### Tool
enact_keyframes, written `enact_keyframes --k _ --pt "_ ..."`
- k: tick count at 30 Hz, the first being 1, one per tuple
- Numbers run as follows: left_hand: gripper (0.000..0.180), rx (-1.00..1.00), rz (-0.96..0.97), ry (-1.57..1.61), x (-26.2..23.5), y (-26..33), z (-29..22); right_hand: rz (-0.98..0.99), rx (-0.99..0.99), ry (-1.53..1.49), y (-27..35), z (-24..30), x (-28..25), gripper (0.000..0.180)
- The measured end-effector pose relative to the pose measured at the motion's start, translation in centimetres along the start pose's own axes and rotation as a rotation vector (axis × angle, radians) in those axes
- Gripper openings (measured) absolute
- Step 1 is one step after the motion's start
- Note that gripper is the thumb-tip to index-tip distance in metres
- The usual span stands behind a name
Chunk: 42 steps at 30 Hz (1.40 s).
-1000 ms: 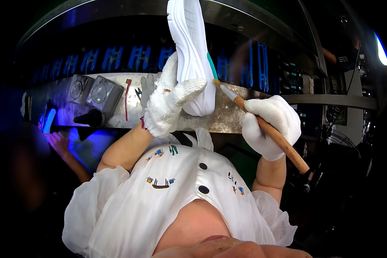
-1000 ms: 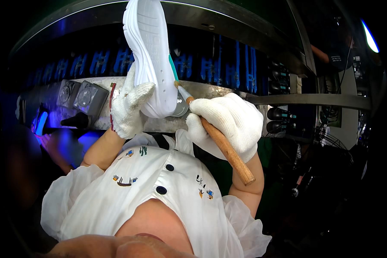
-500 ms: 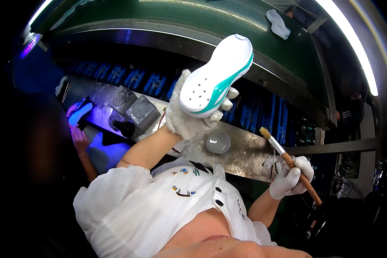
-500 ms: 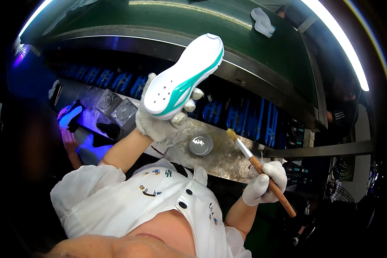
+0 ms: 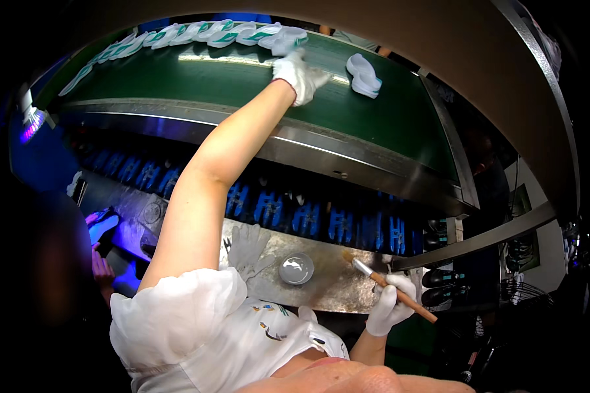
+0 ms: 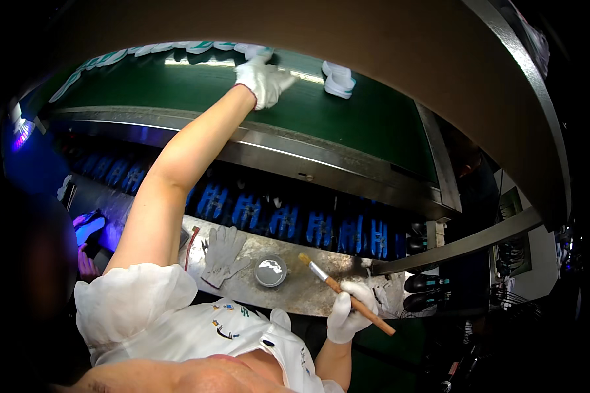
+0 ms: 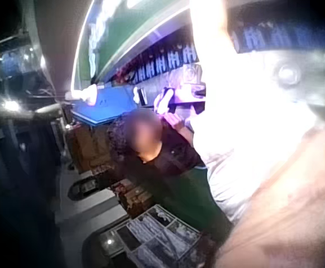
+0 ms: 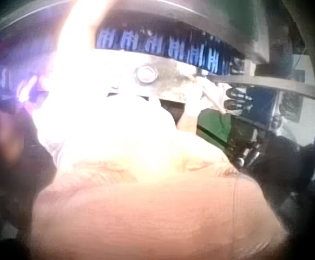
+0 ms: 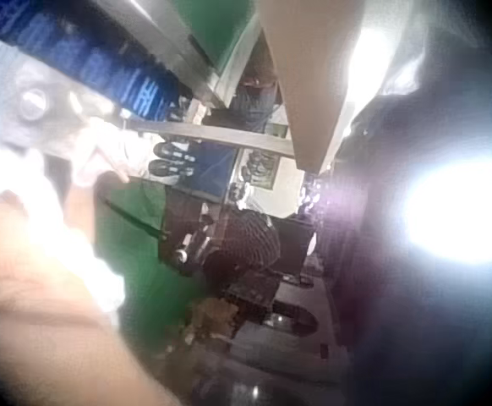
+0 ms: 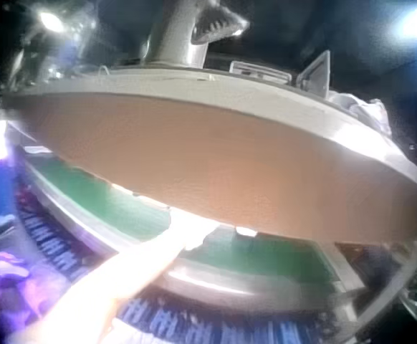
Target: The person picks up white shoe soles from a conveyor belt and applies a teal-colored substance to the edges using a paintbrush. They hold the sole in their left hand and paint with their right hand, then place the finished sole back onto the moving belt.
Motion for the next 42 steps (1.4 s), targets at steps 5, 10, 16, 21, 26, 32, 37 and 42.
enact_keyframes --k 5,10,16,21,26,32,37,42 --pt "0.042 0.534 0.154 -1.789 8.8 -1.9 5.8 -0.065 0.193 0.062 1.5 -3.3 -2.5 0.013" --pt "0.05 0.473 0.089 -2.169 9.0 -2.0 10.2 -0.103 0.25 0.094 2.6 -4.8 -4.7 0.014" --pt "0.041 0.435 0.02 -2.201 5.5 -2.7 5.5 -0.054 0.39 -0.069 2.7 -5.1 -3.5 0.014" --pt "0.031 0.462 0.111 -1.819 3.1 11.0 0.6 -0.056 0.319 -0.055 2.3 -4.6 -2.5 0.012" --pt "0.028 0.466 0.096 -1.197 -1.2 21.0 -3.2 0.003 0.274 -0.054 2.3 -4.9 -2.0 0.013" --pt "0.032 0.652 0.14 -1.241 -3.2 18.5 -4.8 0.012 0.256 -0.07 2.3 -3.9 -1.8 0.012" --pt "0.041 1.318 -0.235 -1.692 -2.3 17.4 -13.8 0.002 0.297 -0.102 3.2 -4.0 -2.0 0.012" --pt "0.047 1.031 0.265 -1.969 4.8 14.5 -0.5 0.034 0.37 -0.145 3.7 -4.3 -1.1 0.012"
Point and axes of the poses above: each hand's wrist, its own y-axis away from the middle knuckle, its own x-axis out of the palm, z = x × y, the point moved 9 cm from there along -y, towards the middle knuckle, and after that the axes turned 8 degrees about y, right-handed, at the moved point
